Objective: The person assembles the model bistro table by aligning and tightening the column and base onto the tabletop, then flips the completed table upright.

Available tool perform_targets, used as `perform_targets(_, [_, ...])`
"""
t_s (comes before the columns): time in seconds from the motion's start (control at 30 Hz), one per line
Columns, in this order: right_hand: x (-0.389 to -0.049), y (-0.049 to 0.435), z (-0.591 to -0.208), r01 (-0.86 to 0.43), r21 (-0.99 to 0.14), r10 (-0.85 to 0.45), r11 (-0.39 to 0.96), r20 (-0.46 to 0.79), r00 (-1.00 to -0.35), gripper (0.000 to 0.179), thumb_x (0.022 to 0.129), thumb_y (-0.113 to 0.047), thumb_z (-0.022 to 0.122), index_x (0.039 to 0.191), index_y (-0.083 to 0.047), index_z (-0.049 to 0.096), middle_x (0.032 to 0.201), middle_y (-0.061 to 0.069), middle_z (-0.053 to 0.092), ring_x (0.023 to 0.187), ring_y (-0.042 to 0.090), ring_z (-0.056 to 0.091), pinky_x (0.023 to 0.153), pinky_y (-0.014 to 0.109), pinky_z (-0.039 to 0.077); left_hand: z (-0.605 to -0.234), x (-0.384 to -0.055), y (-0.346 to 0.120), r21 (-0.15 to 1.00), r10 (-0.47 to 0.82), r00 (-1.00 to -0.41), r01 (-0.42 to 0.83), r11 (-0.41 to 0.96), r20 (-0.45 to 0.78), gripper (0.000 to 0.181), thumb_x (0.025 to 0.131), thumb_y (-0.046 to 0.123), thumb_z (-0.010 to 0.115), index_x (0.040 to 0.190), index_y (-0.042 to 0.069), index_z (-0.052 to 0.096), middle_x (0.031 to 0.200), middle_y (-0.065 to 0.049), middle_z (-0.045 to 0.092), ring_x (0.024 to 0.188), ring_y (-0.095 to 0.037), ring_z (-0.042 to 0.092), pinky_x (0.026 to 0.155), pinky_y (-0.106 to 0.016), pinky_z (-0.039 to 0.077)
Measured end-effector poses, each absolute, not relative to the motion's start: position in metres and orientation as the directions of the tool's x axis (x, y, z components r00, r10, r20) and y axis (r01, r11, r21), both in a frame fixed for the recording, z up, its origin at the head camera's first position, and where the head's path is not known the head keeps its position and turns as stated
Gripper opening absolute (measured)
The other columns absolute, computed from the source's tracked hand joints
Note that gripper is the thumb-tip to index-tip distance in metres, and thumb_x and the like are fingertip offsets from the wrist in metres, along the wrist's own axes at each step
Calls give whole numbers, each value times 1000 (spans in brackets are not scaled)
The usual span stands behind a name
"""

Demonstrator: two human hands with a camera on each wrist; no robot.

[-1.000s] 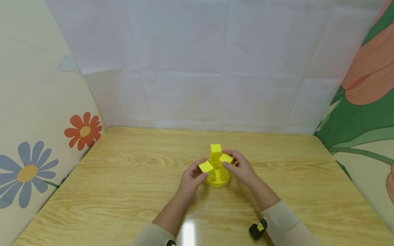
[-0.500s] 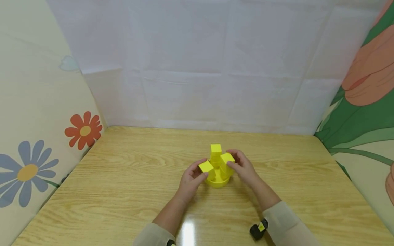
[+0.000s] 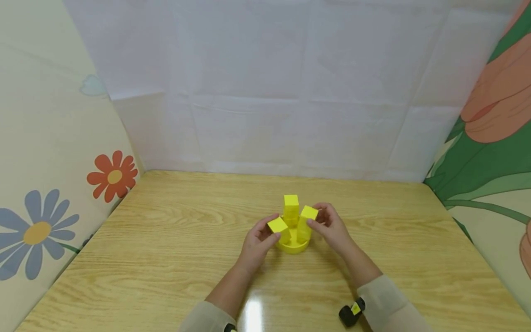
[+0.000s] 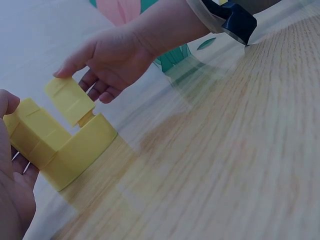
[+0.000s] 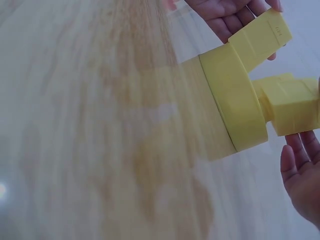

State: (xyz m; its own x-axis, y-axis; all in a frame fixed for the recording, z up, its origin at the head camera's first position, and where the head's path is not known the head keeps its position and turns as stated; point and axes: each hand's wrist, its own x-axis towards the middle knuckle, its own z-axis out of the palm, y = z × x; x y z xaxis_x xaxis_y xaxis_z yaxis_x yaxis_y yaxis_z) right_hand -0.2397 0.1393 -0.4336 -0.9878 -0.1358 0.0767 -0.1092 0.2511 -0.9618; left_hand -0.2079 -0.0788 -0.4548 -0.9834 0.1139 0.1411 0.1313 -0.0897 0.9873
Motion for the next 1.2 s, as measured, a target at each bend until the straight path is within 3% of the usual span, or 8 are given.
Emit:
perform_targets(0.33, [-238, 141, -432, -92, -946, -174, 312, 39, -984, 56, 92, -18, 68, 144, -14, 46, 95, 5, 49, 84, 17, 45, 64, 21, 42, -455, -207, -80, 987, 124, -981, 137, -85, 147, 49, 90, -2, 59, 137, -3, 51, 142, -22, 51, 125, -25, 52, 95, -15, 47])
perform_targets(0.5, [-237, 144, -433, -85, -948, -178, 306, 31, -984, 54, 93, -18, 67, 142, -12, 45, 115, 11, 53, 90, 15, 47, 71, 21, 45, -456, -208, -80, 986, 132, -979, 143, -84, 153, 49, 90, -1, 59, 138, -4, 50, 143, -22, 50, 131, -30, 49, 98, -16, 45])
perform_targets(0.63, [-237, 147, -436, -130, -968, -208, 215, 85, -974, 48, 97, -11, 57, 141, -2, 42, 134, 22, 49, 101, 7, 51, 85, 17, 46, -456, -208, -80, 986, 136, -979, 142, -84, 153, 49, 90, -1, 59, 138, -4, 49, 145, -21, 49, 134, -32, 46, 100, -17, 43])
perform_targets(0.83, [-235, 150, -438, -152, -986, -242, 71, 131, -961, 44, 97, -2, 48, 139, 8, 38, 140, 31, 45, 105, -4, 53, 93, 12, 45, -455, -207, -80, 985, 142, -977, 143, -98, 156, 49, 90, -1, 59, 138, -5, 49, 145, -22, 48, 133, -32, 47, 99, -16, 44])
perform_targets(1.07, [-233, 150, -436, -106, -986, -187, 127, 81, -979, 44, 94, -2, 60, 134, 4, 43, 123, 20, 58, 99, 3, 56, 87, 14, 48, -456, -207, -81, 985, 137, -978, 146, -92, 158, 50, 90, -1, 59, 138, -5, 48, 145, -22, 49, 134, -33, 47, 102, -19, 44])
perform_targets(1.2, [-231, 154, -439, -165, -983, -213, 80, 145, -966, 40, 95, 0, 53, 132, 9, 41, 111, 3, 58, 99, 3, 55, 87, 17, 48, -456, -208, -80, 985, 135, -978, 150, -83, 160, 50, 90, -2, 59, 138, -5, 49, 145, -23, 49, 136, -34, 45, 105, -21, 43])
